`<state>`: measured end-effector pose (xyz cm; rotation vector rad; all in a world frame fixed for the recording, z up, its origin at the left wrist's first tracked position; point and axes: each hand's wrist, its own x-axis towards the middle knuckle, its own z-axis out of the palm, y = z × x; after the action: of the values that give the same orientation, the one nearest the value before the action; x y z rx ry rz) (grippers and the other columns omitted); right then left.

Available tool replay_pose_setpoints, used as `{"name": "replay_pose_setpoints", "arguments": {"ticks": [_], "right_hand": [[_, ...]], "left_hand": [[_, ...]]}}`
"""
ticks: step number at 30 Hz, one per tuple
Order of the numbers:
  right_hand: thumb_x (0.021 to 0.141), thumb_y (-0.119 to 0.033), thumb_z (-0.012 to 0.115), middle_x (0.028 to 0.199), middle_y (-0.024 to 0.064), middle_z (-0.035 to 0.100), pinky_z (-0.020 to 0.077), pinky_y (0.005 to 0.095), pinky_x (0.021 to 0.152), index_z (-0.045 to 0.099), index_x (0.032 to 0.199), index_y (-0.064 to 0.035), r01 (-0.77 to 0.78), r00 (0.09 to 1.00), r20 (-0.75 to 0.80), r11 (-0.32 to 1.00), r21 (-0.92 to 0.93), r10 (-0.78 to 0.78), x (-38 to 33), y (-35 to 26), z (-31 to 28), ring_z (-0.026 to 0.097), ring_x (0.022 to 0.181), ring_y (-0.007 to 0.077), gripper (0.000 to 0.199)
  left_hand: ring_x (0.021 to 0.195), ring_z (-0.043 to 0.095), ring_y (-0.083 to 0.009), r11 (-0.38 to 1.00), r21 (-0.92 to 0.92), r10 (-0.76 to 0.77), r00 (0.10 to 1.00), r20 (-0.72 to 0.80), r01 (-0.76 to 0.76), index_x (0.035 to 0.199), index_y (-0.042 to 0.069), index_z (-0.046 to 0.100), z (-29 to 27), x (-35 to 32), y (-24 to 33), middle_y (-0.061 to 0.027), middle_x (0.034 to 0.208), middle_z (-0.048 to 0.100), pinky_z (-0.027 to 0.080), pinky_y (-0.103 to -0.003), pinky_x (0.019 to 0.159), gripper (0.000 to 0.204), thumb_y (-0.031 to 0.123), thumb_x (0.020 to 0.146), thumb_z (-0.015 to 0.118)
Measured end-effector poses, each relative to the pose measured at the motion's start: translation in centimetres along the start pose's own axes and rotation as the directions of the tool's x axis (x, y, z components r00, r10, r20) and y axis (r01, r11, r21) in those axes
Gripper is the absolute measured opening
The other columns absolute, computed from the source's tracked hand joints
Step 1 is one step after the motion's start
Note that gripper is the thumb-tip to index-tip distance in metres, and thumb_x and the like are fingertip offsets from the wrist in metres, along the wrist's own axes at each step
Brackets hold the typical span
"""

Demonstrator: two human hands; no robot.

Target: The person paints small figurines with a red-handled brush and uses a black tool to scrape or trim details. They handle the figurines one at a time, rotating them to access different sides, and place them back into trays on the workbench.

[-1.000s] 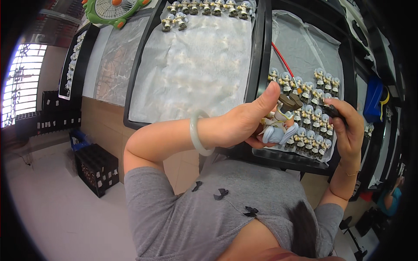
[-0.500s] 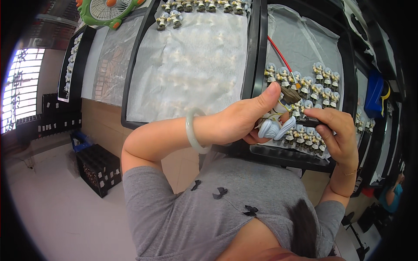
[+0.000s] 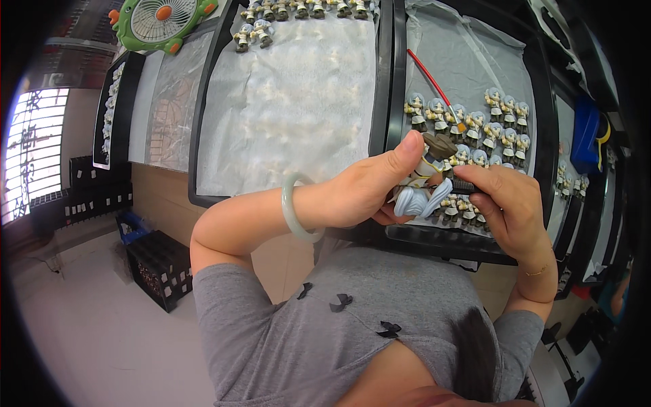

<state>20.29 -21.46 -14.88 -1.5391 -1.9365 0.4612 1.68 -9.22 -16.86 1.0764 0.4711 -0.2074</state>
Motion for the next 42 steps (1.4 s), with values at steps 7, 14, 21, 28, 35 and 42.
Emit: {"name": "replay_pose_setpoints", "arguments": {"ticks": [7,14,21,28,35,42], "right_hand": [[0.07,-0.004,0.06,0.059,0.0075,0.047,0.0373,0.0322,0.047,0.056,0.101,-0.0052,-0.004,1.0,-0.012,0.999,-0.032,0.004,-0.1,0.0,0.4,0.048,0.05,0.0226,0.031],[0.071,-0.008,0.06,0.076,0.0093,0.06,0.0461,0.032,0.052,0.056,0.097,-0.0047,-0.014,1.0,0.021,1.0,0.017,0.013,-0.1,0.6,0.8,0.058,0.063,0.0244,0.026],[0.08,-0.023,0.054,0.071,0.0043,0.056,0.0454,0.0335,0.051,0.054,0.097,-0.0126,0.009,0.999,-0.038,1.0,-0.03,-0.011,-1.0,1.9,0.9,0.058,0.063,0.0228,0.02],[0.078,-0.022,0.056,0.071,0.0051,0.056,0.0461,0.0323,0.052,0.055,0.095,-0.0102,0.067,0.992,-0.1,0.992,-0.105,-0.078,-0.6,2.2,1.5,0.058,0.063,0.0228,0.021],[0.075,-0.012,0.058,0.071,0.0087,0.058,0.0451,0.032,0.052,0.058,0.096,-0.0065,-0.049,0.999,-0.009,0.999,0.01,0.049,-0.4,0.9,1.1,0.057,0.061,0.0248,0.022],[0.076,-0.009,0.057,0.078,0.0111,0.06,0.046,0.0307,0.057,0.058,0.096,-0.0044,-0.092,0.993,0.079,0.988,0.122,0.083,-0.3,0.8,0.5,0.058,0.064,0.0266,0.021]], "left_hand": [[0.057,0.041,-0.006,0.999,-0.012,0.031,0.999,-0.016,-0.031,0.1,0.008,0.049,0.0,0.0,0.0,-0.0005,0.08,0.053,0.031,-0.018,0.047,0.074,0.069,0.078,0.014],[0.051,0.037,-0.0071,0.999,-0.019,-0.051,0.986,-0.157,0.048,0.101,0.008,0.048,0.7,0.0,0.1,-0.0017,0.073,0.051,0.028,-0.019,0.044,0.074,0.068,0.078,0.012],[0.047,0.035,-0.0078,0.976,-0.214,0.016,0.999,-0.047,-0.026,0.1,0.005,0.048,-0.2,0.8,-0.7,-0.0019,0.069,0.05,0.026,-0.02,0.04,0.068,0.062,0.083,0.014],[0.038,0.029,-0.0081,0.95,-0.296,0.085,0.994,-0.063,-0.1,0.093,0.01,0.045,-0.6,1.1,-1.5,-0.0049,0.063,0.047,0.021,-0.021,0.035,0.063,0.064,0.081,0.015],[0.049,0.036,-0.0091,0.99,-0.138,-0.029,0.998,-0.063,0.02,0.104,0.007,0.049,-0.2,0.6,-0.6,-0.0031,0.076,0.051,0.027,-0.021,0.042,0.062,0.058,0.085,0.019],[0.06,0.044,-0.0073,0.999,0.013,-0.034,0.998,-0.049,0.035,0.113,0.006,0.047,-0.3,0.4,-0.7,-0.0037,0.087,0.055,0.033,-0.019,0.048,0.067,0.06,0.084,0.021]]}}
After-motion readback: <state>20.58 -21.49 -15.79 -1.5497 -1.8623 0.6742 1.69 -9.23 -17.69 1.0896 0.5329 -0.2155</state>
